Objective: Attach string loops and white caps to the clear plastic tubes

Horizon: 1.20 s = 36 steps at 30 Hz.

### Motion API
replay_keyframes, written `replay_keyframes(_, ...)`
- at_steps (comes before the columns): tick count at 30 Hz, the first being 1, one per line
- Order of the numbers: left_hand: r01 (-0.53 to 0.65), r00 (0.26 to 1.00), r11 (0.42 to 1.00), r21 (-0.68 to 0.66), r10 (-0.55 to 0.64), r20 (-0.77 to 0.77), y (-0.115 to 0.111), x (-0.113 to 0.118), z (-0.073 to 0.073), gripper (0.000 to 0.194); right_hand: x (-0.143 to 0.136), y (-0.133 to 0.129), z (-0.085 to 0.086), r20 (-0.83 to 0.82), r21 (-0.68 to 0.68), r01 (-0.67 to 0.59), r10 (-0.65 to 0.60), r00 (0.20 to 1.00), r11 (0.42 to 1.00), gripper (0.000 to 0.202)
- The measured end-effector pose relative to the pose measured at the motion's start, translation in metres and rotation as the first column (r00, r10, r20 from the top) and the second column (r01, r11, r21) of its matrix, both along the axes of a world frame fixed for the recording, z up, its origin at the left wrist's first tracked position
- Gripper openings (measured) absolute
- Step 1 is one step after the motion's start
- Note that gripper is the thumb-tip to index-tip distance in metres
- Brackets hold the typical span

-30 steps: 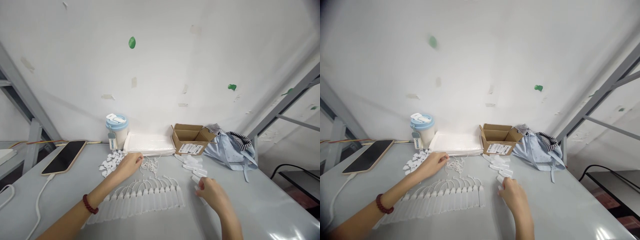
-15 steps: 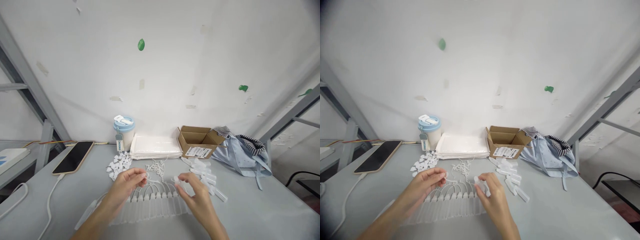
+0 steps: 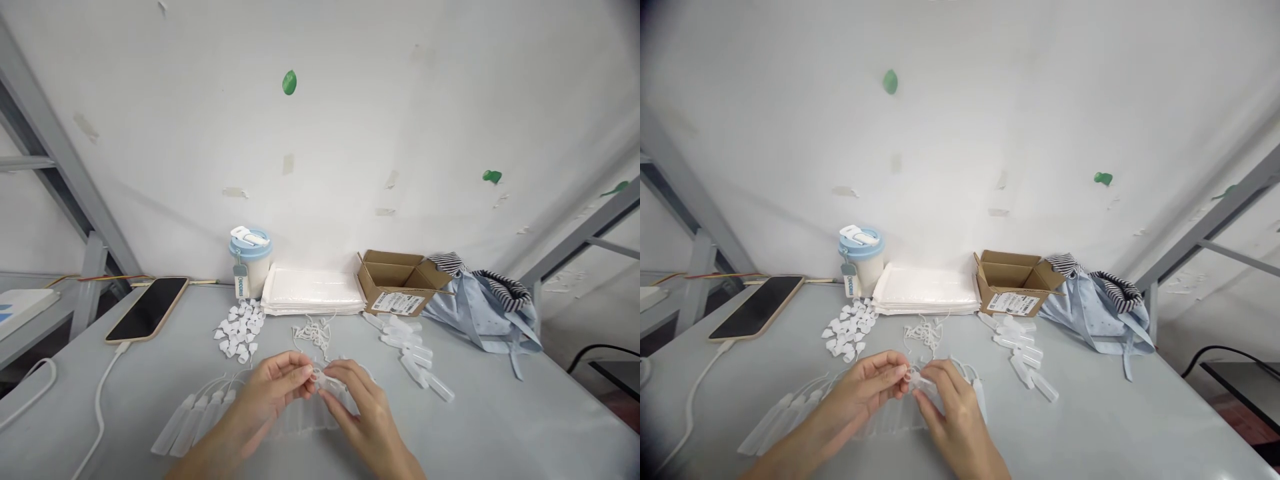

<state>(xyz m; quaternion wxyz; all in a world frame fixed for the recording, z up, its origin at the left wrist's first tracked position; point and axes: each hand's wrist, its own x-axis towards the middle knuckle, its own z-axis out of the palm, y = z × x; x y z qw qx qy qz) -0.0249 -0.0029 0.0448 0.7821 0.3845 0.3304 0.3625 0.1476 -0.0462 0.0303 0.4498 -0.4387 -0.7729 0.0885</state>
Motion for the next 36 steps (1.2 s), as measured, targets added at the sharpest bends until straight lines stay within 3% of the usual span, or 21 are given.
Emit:
replay_keyframes(14,0.03,0.999,0.998,0.059,-0.028,-0.034,-0.001,0.002,-0.011,0.023,0.001,-0.001,-0.005,0.009,0.003,-0.038,0.038,0.999,0.999,0.022)
replay_keyframes(23,0.026,0.978,0.983,0.18,0.013,-0.209,-0.005,0.003,-0.002,0.028,0.001,-0.001,-0.007,-0.01,-0.042,-0.023,0.023,1.0,0.999,0.034)
replay_keyframes(30,0.066,0.937,0.932,0.357,0.064,-0.342,-0.005,0.003,0.0,0.03,0.002,0.0,-0.006,0.016,-0.024,-0.062,0.063,0.998,0.998,0.032)
replay_keyframes(36,0.063,0.896,0.828,0.557,0.199,-0.398,-0.011,0.0,0.001,0.019,0.001,-0.001,-0.009,0.003,-0.007,-0.048,0.048,0.999,0.999,0.034)
